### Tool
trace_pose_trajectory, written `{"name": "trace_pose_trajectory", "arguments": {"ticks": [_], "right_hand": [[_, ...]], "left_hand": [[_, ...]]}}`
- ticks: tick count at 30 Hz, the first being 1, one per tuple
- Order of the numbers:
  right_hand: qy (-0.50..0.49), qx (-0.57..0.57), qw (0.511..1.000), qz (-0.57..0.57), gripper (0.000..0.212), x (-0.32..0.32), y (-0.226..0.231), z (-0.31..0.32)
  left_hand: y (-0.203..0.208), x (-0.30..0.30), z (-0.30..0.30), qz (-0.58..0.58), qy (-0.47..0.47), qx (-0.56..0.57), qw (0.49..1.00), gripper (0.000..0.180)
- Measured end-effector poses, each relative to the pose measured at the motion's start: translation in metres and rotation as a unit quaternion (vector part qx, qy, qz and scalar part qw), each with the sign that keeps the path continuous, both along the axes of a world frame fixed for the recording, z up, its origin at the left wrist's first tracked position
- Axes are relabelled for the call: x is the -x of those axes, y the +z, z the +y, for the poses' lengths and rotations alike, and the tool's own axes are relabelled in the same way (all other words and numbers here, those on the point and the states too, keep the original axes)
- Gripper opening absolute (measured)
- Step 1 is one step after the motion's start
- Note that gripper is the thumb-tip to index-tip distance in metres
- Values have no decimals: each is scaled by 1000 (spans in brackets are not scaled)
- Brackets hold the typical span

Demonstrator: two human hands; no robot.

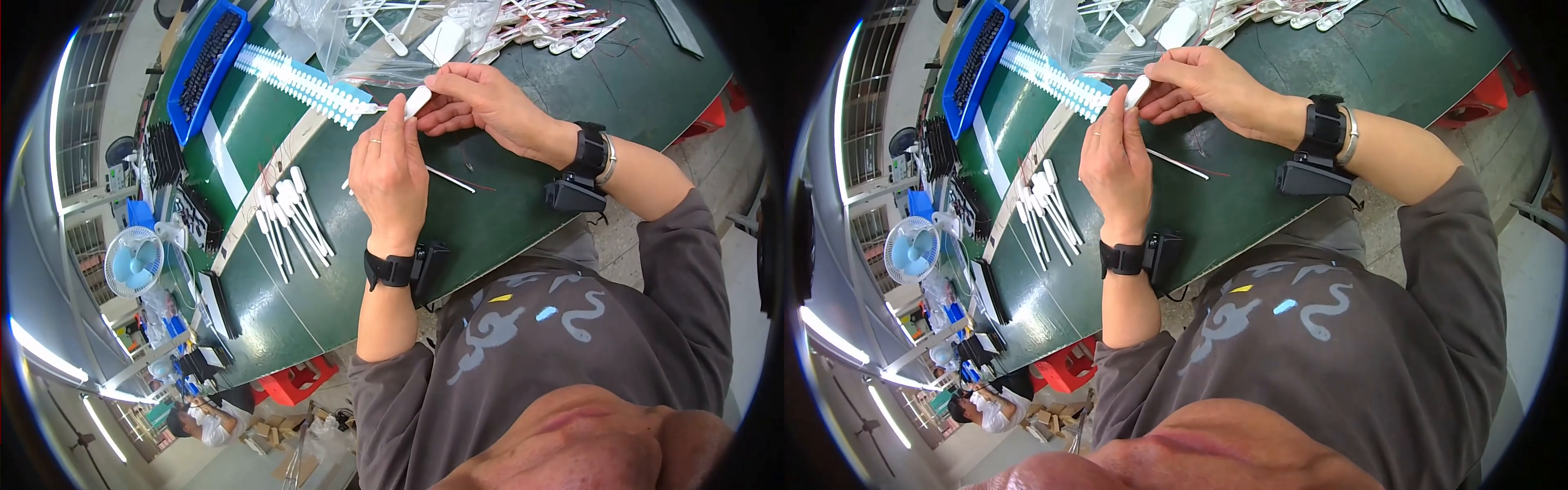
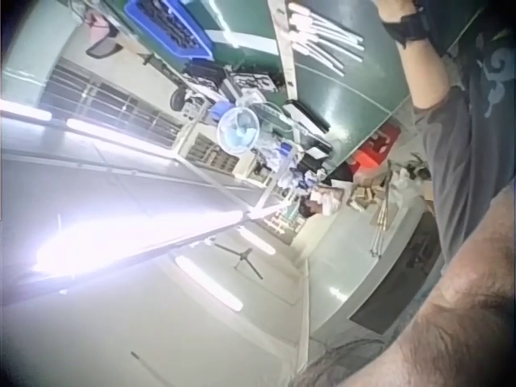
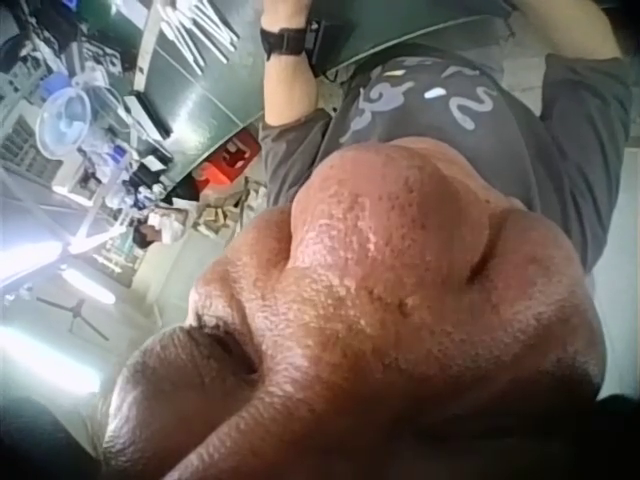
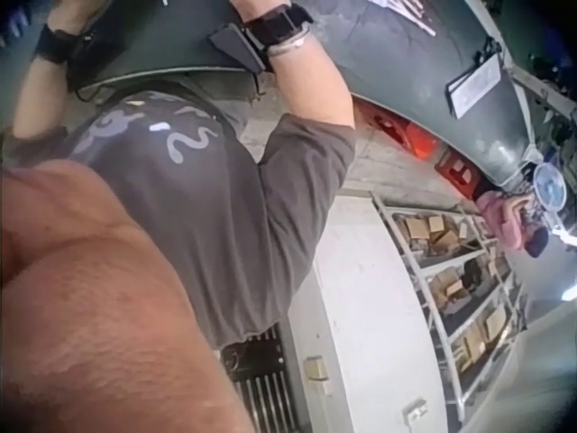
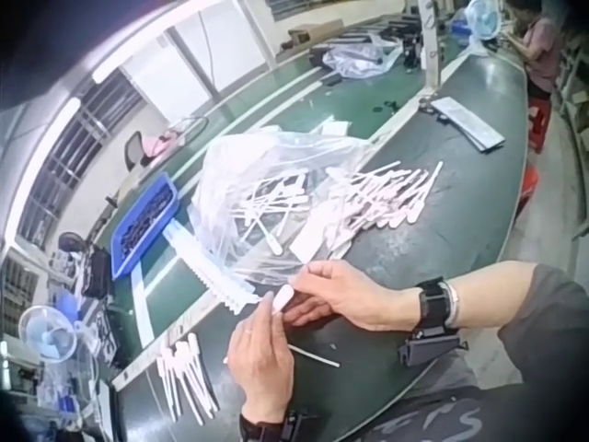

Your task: The person picks up a white plastic housing and a light strip, then threads the wires through the housing by hand. They press the components together to secure the assembly before setting it aside on the table.

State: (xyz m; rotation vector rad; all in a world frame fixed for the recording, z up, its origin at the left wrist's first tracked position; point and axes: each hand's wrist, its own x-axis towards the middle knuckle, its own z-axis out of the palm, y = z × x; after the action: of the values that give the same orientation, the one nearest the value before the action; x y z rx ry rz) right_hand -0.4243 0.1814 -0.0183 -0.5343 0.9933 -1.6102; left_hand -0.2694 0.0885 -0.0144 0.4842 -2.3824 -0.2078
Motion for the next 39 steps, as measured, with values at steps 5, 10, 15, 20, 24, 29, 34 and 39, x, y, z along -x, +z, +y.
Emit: {"name": "trace_pose_trajectory", "arguments": {"ticks": [5,10,15,20,24,29,34,39], "right_hand": [[-2,10,1000,-15,26,0,2,0],[-11,4,1000,-23,25,-2,0,-1],[-14,5,1000,-14,25,-1,-2,-1],[-20,-3,1000,-8,26,-2,-3,-2],[-13,1,1000,-17,26,-2,-2,-2],[-8,0,1000,8,25,5,0,-4],[-34,19,997,60,26,19,5,-1],[-24,22,996,80,26,25,8,0]], "left_hand": [[1,1,2,19,20,-7,1000,29],[4,0,-1,28,32,60,997,31],[17,-2,4,31,36,130,990,32],[17,-2,10,-33,44,101,993,33],[20,-5,2,-10,73,98,992,30],[50,-38,-31,-8,218,13,976,24],[43,-75,-35,-288,279,-124,908,24],[35,-83,-34,-76,204,-86,972,26]]}}
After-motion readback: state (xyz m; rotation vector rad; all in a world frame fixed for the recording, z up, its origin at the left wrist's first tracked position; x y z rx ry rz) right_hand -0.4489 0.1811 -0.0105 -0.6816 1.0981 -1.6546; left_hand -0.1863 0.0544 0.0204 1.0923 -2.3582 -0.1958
